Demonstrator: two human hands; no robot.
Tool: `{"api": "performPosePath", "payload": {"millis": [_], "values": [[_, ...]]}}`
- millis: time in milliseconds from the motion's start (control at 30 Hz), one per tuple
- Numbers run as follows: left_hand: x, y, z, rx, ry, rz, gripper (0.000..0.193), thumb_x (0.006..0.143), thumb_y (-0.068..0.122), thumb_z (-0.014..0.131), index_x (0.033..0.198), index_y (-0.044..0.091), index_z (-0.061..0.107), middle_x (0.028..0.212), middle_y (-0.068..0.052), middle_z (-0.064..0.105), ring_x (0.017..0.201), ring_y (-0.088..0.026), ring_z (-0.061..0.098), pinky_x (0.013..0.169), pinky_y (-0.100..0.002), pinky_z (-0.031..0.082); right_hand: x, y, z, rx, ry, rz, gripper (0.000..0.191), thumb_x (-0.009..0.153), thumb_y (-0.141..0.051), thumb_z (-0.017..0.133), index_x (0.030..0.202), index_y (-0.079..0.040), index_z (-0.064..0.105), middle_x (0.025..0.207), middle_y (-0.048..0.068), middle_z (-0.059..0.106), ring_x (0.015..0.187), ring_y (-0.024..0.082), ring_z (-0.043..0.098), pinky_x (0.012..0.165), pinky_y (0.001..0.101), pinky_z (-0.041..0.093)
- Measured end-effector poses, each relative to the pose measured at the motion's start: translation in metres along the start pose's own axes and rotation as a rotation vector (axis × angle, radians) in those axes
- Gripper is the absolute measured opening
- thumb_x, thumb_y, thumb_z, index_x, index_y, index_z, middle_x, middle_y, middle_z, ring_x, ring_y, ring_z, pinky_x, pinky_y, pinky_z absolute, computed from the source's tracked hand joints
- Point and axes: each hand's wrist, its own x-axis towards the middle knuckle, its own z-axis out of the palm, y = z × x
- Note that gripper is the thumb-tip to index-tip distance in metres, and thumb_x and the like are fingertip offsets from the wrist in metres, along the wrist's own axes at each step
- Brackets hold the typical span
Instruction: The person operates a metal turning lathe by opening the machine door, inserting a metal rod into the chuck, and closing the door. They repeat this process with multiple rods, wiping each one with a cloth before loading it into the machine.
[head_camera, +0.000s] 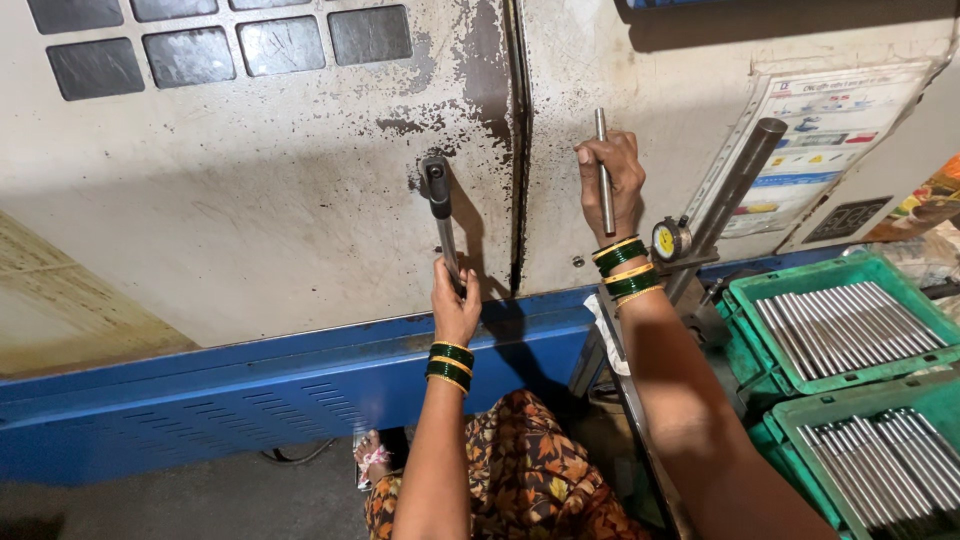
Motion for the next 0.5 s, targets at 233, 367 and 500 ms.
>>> {"api": "performPosePath", "payload": {"millis": [233,367,500], "values": [[-0.0003,-0.0007,0.0007,-0.001,0.002,0.013,0.026,0.099,0.01,0.06,0.124,0.007,0.05,0.081,-0.002,0.053,0.073,-0.014,0.056,0.066,-0.032,0.051,-0.0014,0.0068,0.0016,-0.028,-0.015,0.034,0.018,0.107,-0.022,0.067,0.098,-0.006,0.071,0.091,0.007,0.069,0.093,0.024,0.062,0.08,0.0359,0.054],[-0.0011,-0.0006,0.0005,-0.008,0.004,0.018,0.026,0.1,0.01,0.06,0.123,0.007,0.05,0.081,-0.002,0.054,0.074,-0.014,0.056,0.067,-0.032,0.052,-0.0018,0.002,-0.0005,-0.027,-0.012,0.02,0.017,0.107,-0.02,0.067,0.099,-0.005,0.07,0.092,0.008,0.069,0.094,0.025,0.062,0.082,0.0369,0.054],[-0.0028,0.0003,0.0002,-0.004,0.007,0.0,0.027,0.099,0.01,0.061,0.124,0.006,0.05,0.081,-0.002,0.054,0.073,-0.014,0.056,0.067,-0.031,0.051,-0.0003,-0.0024,-0.0017,-0.025,-0.015,0.019,0.016,0.107,-0.019,0.068,0.099,-0.005,0.069,0.091,0.008,0.069,0.094,0.025,0.061,0.082,0.0378,0.054]]}}
